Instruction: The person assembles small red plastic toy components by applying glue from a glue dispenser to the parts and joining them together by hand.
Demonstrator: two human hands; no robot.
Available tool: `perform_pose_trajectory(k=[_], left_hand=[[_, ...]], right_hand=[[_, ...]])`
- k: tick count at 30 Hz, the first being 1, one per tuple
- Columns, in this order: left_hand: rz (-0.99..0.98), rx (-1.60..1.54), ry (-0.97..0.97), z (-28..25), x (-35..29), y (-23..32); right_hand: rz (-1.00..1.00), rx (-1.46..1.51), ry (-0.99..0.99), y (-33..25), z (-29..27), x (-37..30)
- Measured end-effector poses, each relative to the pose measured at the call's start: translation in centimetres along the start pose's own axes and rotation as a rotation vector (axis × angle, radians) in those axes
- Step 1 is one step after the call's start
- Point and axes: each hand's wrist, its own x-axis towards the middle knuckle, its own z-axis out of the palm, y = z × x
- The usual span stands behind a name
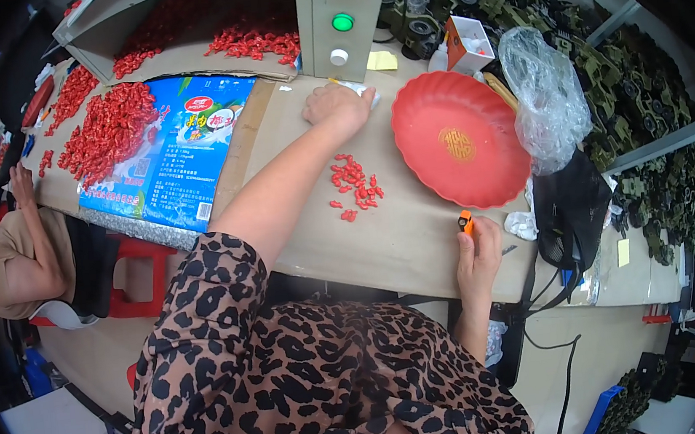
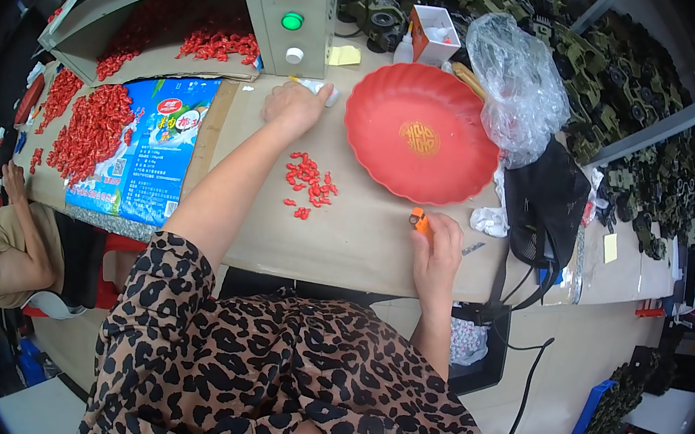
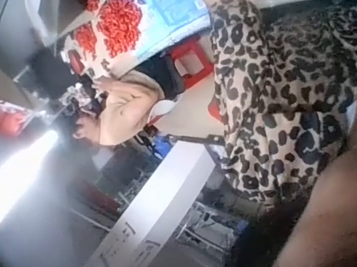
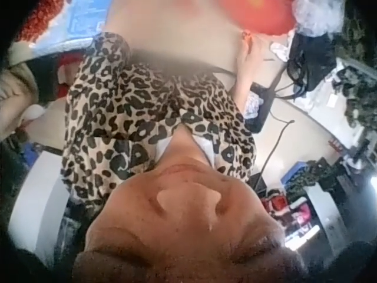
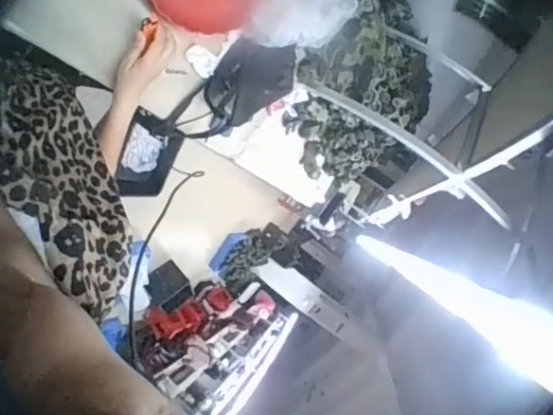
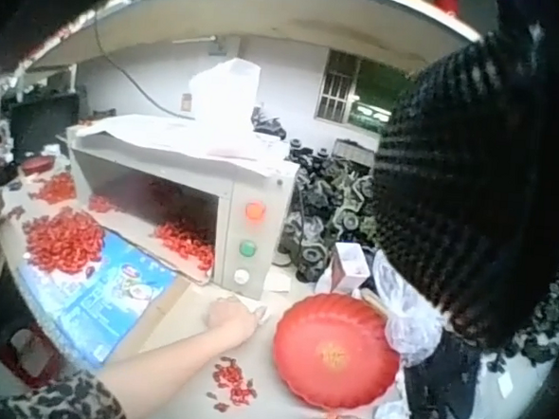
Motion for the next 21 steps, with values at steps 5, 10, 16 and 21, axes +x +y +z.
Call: perform_pose_trajectory(k=[5,10,16,21], left_hand=[[-0.003,-0.010,-0.043,0.0,0.3,0.0],[-0.179,-0.260,-0.030,-0.5,-0.6,-0.3],[-0.192,-0.267,-0.062,-0.2,-0.6,-0.3],[-0.097,-0.407,-0.151,-0.7,-1.6,-1.2]], right_hand=[[0.225,0.554,0.206,0.8,0.0,-0.2],[0.463,1.308,0.371,0.8,-1.5,0.2],[0.563,1.362,0.357,2.6,-2.1,-0.5],[0.476,1.292,0.373,2.2,-2.1,1.1]])
